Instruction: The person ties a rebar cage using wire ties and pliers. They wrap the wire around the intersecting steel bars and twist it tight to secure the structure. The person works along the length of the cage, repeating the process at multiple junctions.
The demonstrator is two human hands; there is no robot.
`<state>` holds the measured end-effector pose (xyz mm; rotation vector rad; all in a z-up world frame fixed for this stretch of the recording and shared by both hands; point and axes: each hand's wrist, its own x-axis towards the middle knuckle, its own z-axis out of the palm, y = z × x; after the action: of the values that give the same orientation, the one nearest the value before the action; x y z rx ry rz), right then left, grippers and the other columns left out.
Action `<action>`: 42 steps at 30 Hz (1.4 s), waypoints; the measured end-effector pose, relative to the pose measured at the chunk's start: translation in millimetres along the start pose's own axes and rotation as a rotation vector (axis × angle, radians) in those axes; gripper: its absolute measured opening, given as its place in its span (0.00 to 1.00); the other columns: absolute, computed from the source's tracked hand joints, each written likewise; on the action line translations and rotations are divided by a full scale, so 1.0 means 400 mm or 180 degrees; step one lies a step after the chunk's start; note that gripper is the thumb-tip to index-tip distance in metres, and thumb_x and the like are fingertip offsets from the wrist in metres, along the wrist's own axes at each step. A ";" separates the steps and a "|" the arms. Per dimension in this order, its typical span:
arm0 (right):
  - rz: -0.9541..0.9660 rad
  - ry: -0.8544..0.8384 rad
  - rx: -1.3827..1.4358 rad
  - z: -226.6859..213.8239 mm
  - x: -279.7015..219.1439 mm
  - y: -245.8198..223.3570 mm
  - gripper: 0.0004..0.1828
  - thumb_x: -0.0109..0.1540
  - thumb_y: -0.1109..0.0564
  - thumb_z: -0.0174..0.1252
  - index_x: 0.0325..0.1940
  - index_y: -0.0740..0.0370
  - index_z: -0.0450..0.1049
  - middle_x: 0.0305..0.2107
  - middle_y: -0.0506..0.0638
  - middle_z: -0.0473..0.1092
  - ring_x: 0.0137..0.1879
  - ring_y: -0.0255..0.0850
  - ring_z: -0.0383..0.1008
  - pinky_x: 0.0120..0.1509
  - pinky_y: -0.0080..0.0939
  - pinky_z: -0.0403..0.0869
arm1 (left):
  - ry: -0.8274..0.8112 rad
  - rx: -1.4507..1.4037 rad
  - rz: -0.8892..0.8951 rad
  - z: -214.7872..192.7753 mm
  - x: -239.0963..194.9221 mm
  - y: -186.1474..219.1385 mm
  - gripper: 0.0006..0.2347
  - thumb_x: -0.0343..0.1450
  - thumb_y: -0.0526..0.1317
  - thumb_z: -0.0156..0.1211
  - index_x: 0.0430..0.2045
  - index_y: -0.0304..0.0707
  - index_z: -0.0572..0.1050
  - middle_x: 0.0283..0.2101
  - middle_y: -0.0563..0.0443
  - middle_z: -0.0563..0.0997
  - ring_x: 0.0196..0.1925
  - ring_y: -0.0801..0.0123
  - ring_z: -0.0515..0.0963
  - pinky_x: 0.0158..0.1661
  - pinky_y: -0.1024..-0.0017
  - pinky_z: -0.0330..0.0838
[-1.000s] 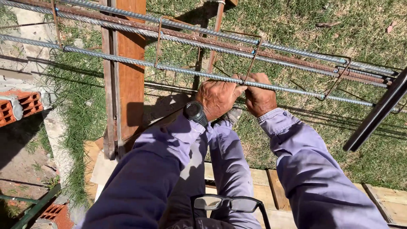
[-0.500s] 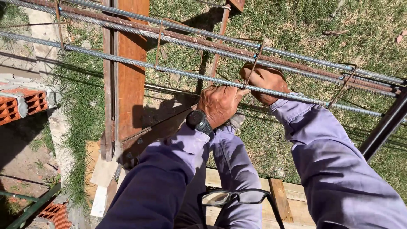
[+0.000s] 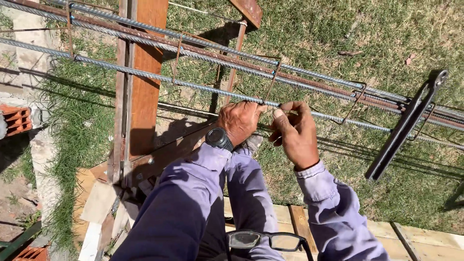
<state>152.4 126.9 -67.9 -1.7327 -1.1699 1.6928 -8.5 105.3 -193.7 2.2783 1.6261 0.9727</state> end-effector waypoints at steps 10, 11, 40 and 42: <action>0.1577 -0.0550 0.0923 -0.011 0.153 0.043 0.22 0.60 0.60 0.49 0.57 0.70 0.65 0.15 0.55 0.67 0.14 0.37 0.69 0.14 0.27 0.67 | -0.0781 -0.0484 -0.1138 -0.014 -0.004 0.035 0.11 0.74 0.40 0.57 0.20 0.40 0.71 0.13 0.51 0.68 0.16 0.67 0.70 0.24 0.70 0.67; 0.1710 -0.0565 0.1521 -0.009 0.152 0.033 0.21 0.58 0.59 0.50 0.55 0.68 0.68 0.16 0.49 0.65 0.15 0.32 0.67 0.15 0.22 0.66 | -0.1039 -0.0526 -0.1099 -0.007 -0.010 0.022 0.08 0.72 0.41 0.56 0.22 0.42 0.72 0.15 0.53 0.70 0.18 0.70 0.72 0.27 0.72 0.68; 0.1216 0.0360 0.1810 0.047 0.134 0.043 0.06 0.70 0.51 0.49 0.45 0.54 0.65 0.15 0.47 0.63 0.16 0.37 0.68 0.17 0.25 0.67 | -0.0163 -0.0304 -0.0366 0.154 -0.201 -0.057 0.06 0.65 0.26 0.54 0.26 0.40 0.70 0.34 0.41 0.72 0.35 0.63 0.70 0.39 0.63 0.58; 0.0699 0.0500 0.0761 0.035 0.158 0.068 0.07 0.70 0.53 0.52 0.42 0.58 0.67 0.14 0.54 0.66 0.16 0.43 0.73 0.17 0.31 0.72 | 0.0069 -0.0841 -0.0385 0.442 -0.366 -0.146 0.07 0.64 0.31 0.56 0.32 0.42 0.74 0.32 0.47 0.74 0.32 0.66 0.71 0.39 0.67 0.62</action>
<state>139.2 159.8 -128.4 -1.8549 -0.6986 1.7036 24.1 36.1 -417.8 1.9805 1.5209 1.1120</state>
